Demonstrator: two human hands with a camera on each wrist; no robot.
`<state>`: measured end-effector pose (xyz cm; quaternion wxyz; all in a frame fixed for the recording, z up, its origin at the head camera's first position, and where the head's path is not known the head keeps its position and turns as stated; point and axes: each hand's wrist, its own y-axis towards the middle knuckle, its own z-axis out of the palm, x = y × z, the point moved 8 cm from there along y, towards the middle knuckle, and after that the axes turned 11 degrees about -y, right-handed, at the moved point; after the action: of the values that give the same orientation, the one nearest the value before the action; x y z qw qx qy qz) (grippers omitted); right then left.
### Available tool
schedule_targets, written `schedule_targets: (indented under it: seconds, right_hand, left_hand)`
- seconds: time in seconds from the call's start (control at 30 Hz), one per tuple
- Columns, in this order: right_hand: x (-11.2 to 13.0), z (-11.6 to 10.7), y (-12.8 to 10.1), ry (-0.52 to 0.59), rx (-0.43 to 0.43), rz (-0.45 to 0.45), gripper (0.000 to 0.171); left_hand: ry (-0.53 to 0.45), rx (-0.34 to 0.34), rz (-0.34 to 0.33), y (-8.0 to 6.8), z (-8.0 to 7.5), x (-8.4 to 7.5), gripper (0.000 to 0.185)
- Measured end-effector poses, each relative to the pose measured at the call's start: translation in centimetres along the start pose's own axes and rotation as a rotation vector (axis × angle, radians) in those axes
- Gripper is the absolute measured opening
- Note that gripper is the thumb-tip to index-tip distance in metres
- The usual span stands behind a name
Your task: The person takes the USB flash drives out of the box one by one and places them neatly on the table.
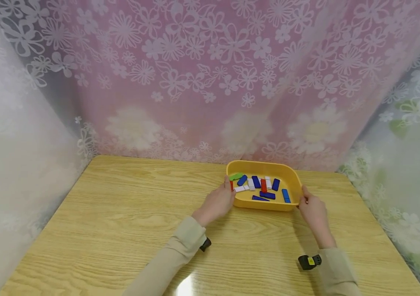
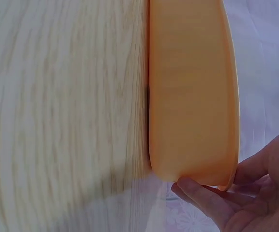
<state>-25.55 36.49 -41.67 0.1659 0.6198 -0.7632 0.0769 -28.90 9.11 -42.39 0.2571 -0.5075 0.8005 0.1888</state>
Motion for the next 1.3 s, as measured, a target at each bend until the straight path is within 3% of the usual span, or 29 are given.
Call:
schedule_targets:
  seconds: [0.47, 1.3]
  right_hand:
    - [1.1, 1.0, 0.1, 0.062, 0.036, 0.01, 0.051]
    - [6.5, 2.7, -0.1, 0.13, 0.078, -0.076, 0.052]
  left_hand:
    - [-0.047, -0.004, -0.028, -0.8, -1.0, 1.5, 0.063]
    - [-0.161, -0.039, -0.107, -2.3, -3.7, 6.0, 0.065]
